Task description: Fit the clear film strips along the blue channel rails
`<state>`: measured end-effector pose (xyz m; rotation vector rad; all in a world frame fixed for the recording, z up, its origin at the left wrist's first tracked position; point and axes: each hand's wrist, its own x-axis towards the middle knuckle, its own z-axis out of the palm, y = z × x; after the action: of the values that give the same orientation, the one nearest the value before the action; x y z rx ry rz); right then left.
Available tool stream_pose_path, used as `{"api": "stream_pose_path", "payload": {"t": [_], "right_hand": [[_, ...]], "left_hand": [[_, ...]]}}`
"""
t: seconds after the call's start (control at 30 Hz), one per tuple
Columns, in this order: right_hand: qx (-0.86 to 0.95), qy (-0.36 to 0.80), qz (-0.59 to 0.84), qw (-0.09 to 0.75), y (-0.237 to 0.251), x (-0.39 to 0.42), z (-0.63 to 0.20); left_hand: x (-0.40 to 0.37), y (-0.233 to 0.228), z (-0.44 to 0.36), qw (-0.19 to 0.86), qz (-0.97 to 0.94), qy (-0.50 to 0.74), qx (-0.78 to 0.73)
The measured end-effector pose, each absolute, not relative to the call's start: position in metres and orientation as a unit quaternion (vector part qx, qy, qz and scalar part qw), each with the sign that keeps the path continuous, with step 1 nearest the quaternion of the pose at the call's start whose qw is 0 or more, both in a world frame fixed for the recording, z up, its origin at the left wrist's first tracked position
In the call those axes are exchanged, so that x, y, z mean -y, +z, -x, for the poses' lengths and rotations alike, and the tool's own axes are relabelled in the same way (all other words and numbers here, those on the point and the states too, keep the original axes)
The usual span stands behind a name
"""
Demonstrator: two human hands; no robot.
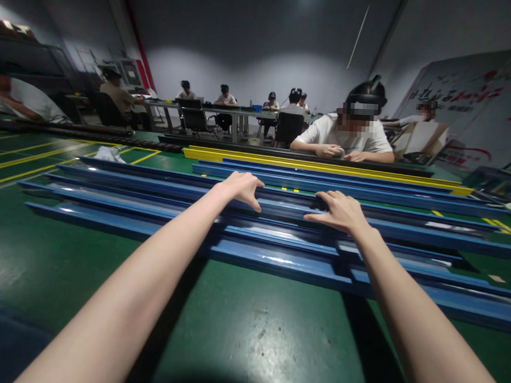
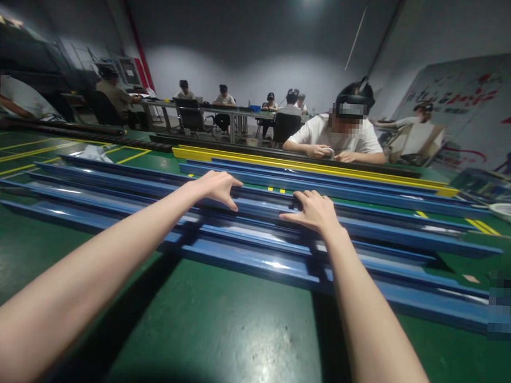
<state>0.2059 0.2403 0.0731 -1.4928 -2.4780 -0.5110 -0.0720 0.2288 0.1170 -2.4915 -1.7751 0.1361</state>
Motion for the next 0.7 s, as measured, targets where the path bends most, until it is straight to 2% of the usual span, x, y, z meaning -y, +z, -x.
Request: {"api": "stream_pose_path", "payload": {"t": [0.3,0.7], "right_hand": [[0.836,-0.168,0.515,0.090,0.118,-0.177,-0.216],[0.840,-0.151,0.519,0.034,0.095,-0.076,-0.213]], "left_hand": [[-0.169,0.164,0.073,0.041,0.821,0.052,0.567],[-0.088,0.141,0.068,0.033,0.842,0.110,0.526]]}}
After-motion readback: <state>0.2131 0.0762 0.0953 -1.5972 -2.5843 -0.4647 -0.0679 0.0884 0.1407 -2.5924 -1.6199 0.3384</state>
